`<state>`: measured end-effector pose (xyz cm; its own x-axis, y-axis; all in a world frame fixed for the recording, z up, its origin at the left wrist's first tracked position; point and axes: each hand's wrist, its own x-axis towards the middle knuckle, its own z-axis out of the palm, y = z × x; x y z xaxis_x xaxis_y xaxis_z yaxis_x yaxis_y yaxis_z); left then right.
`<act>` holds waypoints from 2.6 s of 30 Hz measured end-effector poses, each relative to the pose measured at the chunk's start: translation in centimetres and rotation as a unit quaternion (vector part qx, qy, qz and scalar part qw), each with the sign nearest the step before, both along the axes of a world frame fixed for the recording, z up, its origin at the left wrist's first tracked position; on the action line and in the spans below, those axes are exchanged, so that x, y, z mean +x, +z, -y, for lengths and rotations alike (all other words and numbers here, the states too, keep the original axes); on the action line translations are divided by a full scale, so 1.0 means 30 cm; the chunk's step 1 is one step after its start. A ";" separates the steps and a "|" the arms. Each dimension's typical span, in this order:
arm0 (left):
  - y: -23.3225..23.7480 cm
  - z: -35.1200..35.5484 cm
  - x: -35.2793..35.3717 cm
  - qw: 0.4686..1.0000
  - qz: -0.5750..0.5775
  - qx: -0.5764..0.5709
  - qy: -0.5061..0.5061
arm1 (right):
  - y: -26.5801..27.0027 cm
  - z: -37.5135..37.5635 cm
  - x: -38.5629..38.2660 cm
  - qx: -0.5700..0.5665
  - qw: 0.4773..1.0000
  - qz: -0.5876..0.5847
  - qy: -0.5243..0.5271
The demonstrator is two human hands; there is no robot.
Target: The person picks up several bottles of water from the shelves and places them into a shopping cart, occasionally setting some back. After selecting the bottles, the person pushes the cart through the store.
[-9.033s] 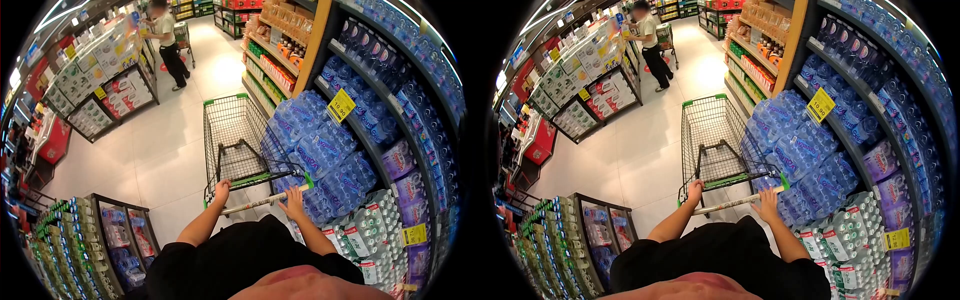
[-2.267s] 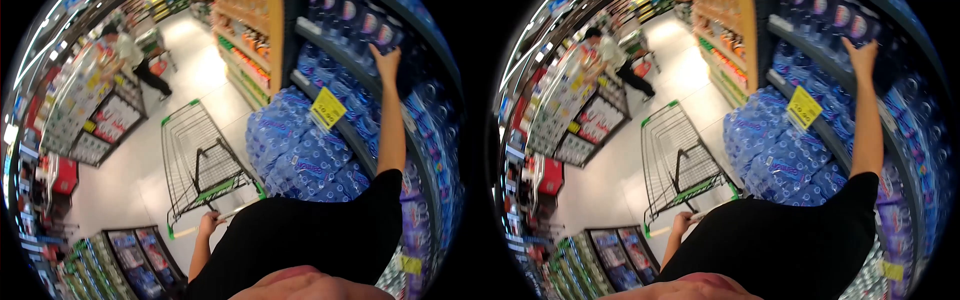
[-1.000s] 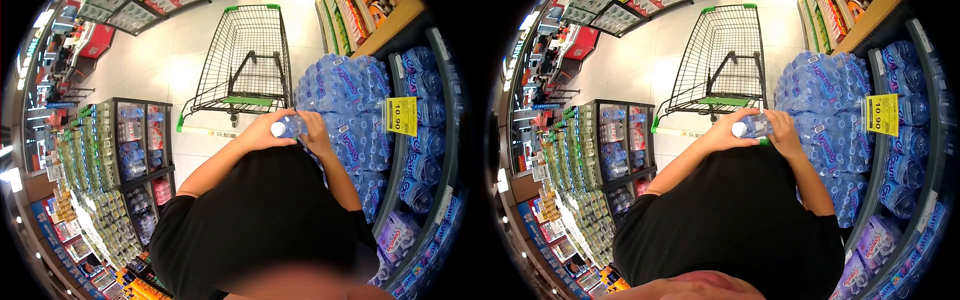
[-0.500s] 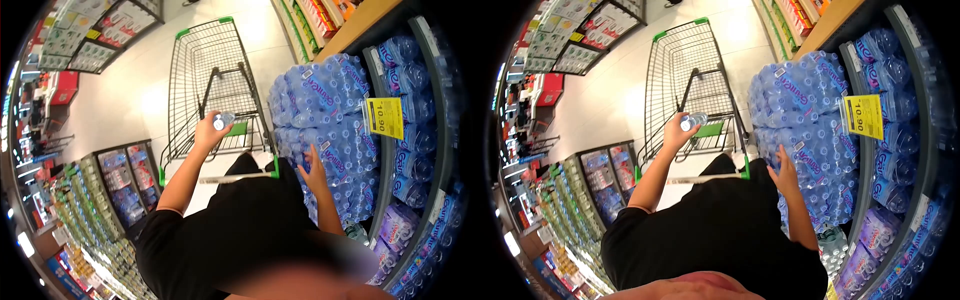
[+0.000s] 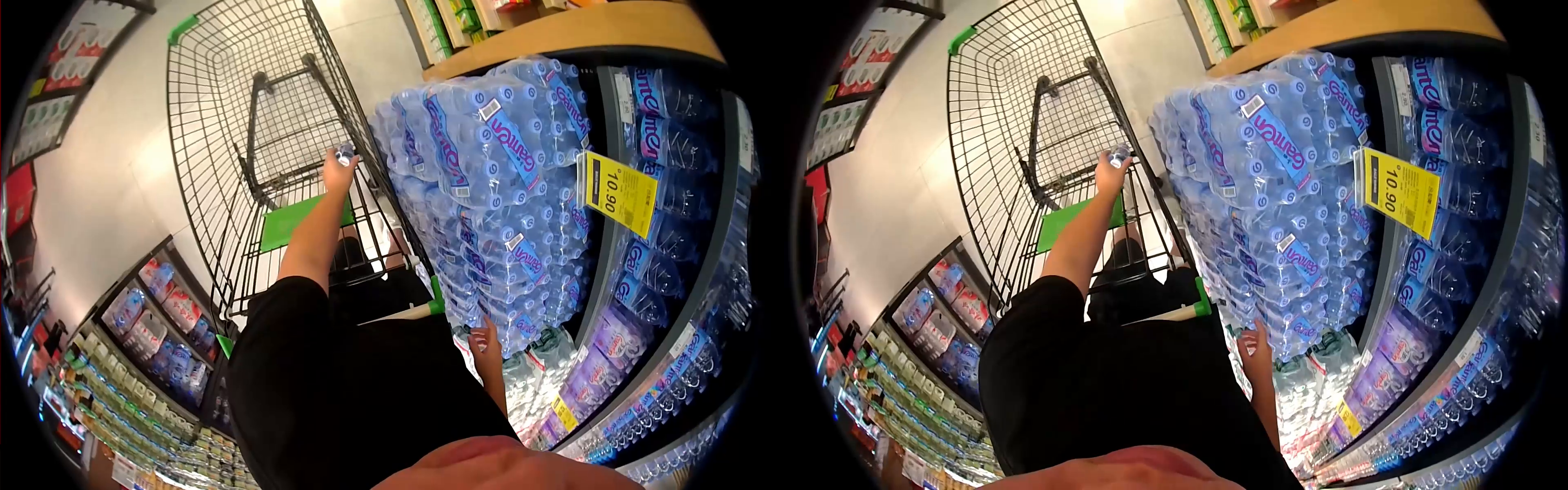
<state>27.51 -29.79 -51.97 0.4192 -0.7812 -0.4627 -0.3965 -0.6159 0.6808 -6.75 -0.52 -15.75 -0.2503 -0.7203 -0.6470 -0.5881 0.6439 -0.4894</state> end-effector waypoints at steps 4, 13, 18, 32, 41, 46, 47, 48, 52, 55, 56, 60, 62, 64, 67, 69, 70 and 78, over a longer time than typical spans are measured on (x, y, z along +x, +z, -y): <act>-0.022 -0.030 -0.059 0.991 0.020 -0.017 -0.134 | 0.013 -0.002 0.057 0.012 0.999 0.028 -0.028; 0.048 -0.025 -0.003 0.980 -0.080 -0.009 -0.181 | 0.004 0.016 0.039 -0.029 0.998 0.054 0.008; 0.280 -0.029 0.098 0.983 -0.066 -0.029 -0.168 | -0.059 0.061 -0.022 -0.093 0.988 0.100 0.066; 0.645 -0.406 0.306 0.978 -0.156 -0.045 -0.133 | 0.273 0.464 -0.375 -0.403 0.880 -0.012 0.252; 0.937 -0.551 0.141 0.973 -0.144 -0.115 -0.136 | 0.994 0.859 -0.778 -0.791 0.601 -0.109 -0.019; 0.877 -0.584 0.163 0.977 -0.127 -0.122 -0.119 | 1.097 1.141 -0.917 -0.765 0.560 -0.288 -0.139; 0.885 -0.595 0.154 0.974 -0.131 -0.125 -0.137 | 1.085 1.192 -0.931 -0.735 0.582 -0.315 -0.147; 0.885 -0.604 0.147 0.970 -0.136 -0.128 -0.157 | 1.071 1.237 -0.941 -0.704 0.602 -0.343 -0.154; 0.902 -0.642 0.112 0.968 -0.095 -0.052 -0.227 | 1.108 1.239 -0.893 -0.531 0.787 -0.271 -0.162; 0.820 -0.675 0.113 0.967 -0.143 -0.036 -0.207 | 1.073 1.323 -0.978 -0.556 0.771 -0.267 -0.158; 0.824 -0.686 0.098 0.967 -0.153 -0.033 -0.202 | 1.073 1.324 -0.984 -0.568 0.765 -0.260 -0.158; 0.959 -0.757 0.049 0.970 -0.144 -0.059 -0.188 | 1.051 1.229 -0.904 -0.672 0.654 -0.273 -0.214; 1.019 -0.803 0.056 0.967 -0.163 -0.087 -0.178 | 1.070 1.143 -0.826 -0.752 0.589 -0.224 -0.194; 1.031 -0.855 0.097 0.960 -0.175 -0.113 -0.186 | 1.076 1.086 -0.779 -0.815 0.546 -0.164 -0.104; 1.214 -0.946 0.165 0.964 -0.170 -0.092 -0.182 | 1.111 0.870 -0.523 -0.845 0.530 -0.069 0.003; 1.256 -1.009 0.229 0.962 -0.201 -0.100 -0.156 | 1.061 0.761 -0.379 -0.822 0.568 -0.024 0.041; 1.273 -1.043 0.258 0.960 -0.218 -0.104 -0.144 | 1.012 0.705 -0.289 -0.811 0.579 -0.019 0.079; 1.350 -1.272 0.435 0.911 -0.325 -0.161 -0.197 | 0.383 0.275 0.351 -0.597 0.776 0.180 0.091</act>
<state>40.56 8.36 -11.49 -0.2034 -0.9507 -0.2342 0.0079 -0.2408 0.9705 3.79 -8.78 -4.27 -0.0318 -0.8629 0.5044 -0.3020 -0.4728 -0.8278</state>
